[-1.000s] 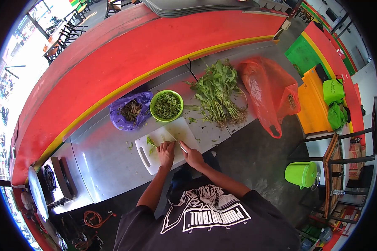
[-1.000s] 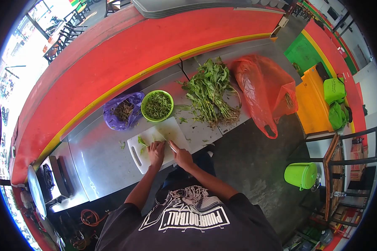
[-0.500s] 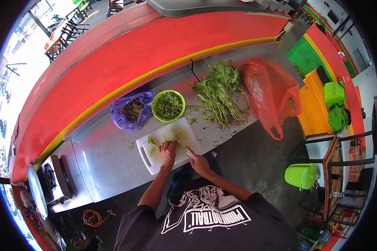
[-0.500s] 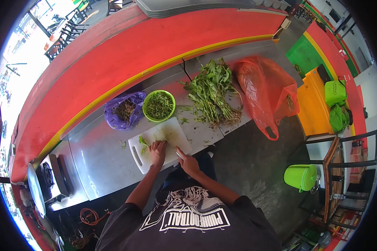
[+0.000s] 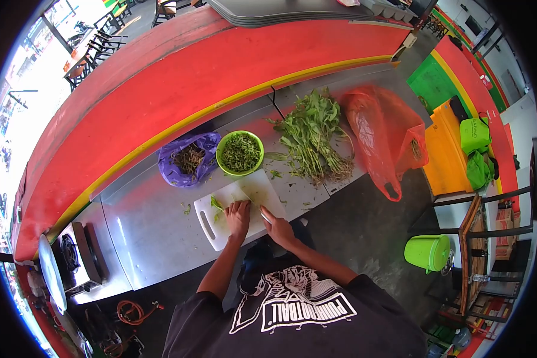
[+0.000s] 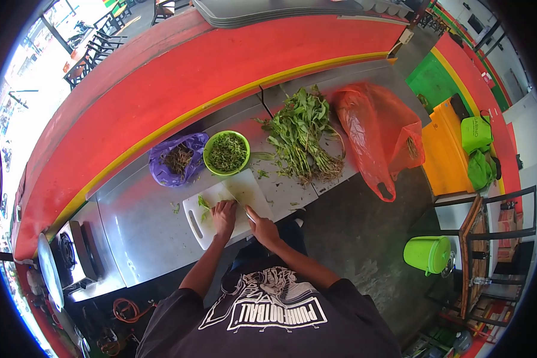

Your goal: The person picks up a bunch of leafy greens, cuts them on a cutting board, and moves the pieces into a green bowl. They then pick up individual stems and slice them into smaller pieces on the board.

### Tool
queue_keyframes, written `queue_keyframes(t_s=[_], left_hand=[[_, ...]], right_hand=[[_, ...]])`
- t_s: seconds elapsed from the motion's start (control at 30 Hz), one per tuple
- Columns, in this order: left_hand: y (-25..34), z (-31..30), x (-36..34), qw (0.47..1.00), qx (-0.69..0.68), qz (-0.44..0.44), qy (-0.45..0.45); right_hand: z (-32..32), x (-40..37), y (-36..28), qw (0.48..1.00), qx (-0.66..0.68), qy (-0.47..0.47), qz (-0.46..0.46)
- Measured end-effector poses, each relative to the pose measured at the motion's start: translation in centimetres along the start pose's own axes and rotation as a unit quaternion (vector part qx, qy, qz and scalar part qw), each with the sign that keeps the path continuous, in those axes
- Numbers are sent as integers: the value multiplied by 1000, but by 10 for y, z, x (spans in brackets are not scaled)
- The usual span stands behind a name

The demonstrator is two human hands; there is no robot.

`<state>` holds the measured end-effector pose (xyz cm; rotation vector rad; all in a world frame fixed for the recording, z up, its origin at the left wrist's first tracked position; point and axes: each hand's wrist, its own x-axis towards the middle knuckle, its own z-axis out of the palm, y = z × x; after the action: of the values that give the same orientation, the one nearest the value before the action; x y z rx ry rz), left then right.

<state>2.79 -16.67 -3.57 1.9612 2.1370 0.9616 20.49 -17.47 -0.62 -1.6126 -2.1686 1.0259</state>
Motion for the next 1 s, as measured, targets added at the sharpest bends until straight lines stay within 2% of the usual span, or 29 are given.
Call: queue_keyframes(t_s=[0.23, 0.5, 0.57, 0.77, 0.83, 1.0], left_hand=[[1, -2, -6, 1000, -2, 10, 10], [-3, -2, -9, 999, -9, 33, 8], [-3, 0, -5, 1000, -12, 7, 9], [-1, -1, 1, 1000, -10, -5, 3], [-2, 1, -3, 1000, -9, -3, 11], [1, -3, -9, 1000, 0, 15, 9]], right_hand=[[-6, -27, 8, 1000, 2, 20, -9], [5, 19, -11, 1000, 26, 5, 13], [6, 21, -11, 1000, 15, 1, 20], [2, -8, 5, 1000, -19, 0, 2], [1, -22, 12, 999, -18, 34, -28], [-2, -23, 9, 1000, 3, 17, 3]])
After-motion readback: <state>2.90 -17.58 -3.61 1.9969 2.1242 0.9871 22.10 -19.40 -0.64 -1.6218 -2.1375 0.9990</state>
